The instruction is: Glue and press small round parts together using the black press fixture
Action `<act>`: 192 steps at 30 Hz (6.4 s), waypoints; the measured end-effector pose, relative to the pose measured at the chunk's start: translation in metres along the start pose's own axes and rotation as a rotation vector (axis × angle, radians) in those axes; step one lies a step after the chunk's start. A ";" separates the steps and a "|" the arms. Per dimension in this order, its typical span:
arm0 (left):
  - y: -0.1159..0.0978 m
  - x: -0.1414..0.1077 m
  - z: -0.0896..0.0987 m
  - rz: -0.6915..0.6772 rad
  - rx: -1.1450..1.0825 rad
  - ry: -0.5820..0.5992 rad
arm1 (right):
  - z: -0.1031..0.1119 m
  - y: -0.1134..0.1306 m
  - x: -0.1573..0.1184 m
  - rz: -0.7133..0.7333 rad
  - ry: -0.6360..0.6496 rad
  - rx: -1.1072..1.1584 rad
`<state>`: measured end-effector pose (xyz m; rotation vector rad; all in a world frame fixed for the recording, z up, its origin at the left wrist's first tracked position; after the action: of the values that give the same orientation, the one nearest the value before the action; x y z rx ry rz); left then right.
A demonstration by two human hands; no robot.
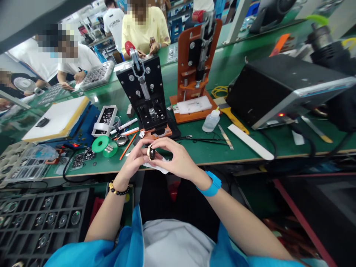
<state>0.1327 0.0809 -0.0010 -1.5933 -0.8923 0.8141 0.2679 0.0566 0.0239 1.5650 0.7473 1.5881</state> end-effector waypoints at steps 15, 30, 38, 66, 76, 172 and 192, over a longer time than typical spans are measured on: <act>0.005 -0.003 0.000 -0.047 0.116 -0.099 | -0.002 -0.007 -0.005 -0.020 0.041 -0.018; 0.005 -0.006 0.002 -0.081 0.188 -0.180 | -0.003 -0.011 -0.010 -0.033 0.065 0.000; 0.005 -0.007 0.002 -0.052 0.141 -0.157 | -0.004 -0.012 -0.010 -0.058 0.082 0.041; 0.004 -0.006 0.001 -0.048 0.049 -0.059 | -0.008 -0.012 -0.006 -0.163 0.103 0.179; 0.011 0.002 0.006 -0.013 0.025 -0.051 | -0.010 -0.023 -0.006 -0.304 0.103 0.261; -0.022 -0.025 -0.005 -0.746 0.714 -0.367 | -0.006 -0.022 -0.001 -0.423 0.140 0.235; -0.017 -0.019 0.003 -0.600 0.533 -0.322 | -0.003 -0.020 0.000 -0.426 0.161 0.241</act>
<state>0.1192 0.0681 0.0165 -0.6817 -1.1819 0.7901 0.2671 0.0680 0.0069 1.3329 1.3064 1.3503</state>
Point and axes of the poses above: each hand's wrist, its own x-axis towards the middle knuckle, its own z-axis out of the back of the hand, y = z × x, the point moved 8 cm from there along x, towards the middle knuckle, and after that the axes turned 12 degrees about -y, right-handed, at the moved point
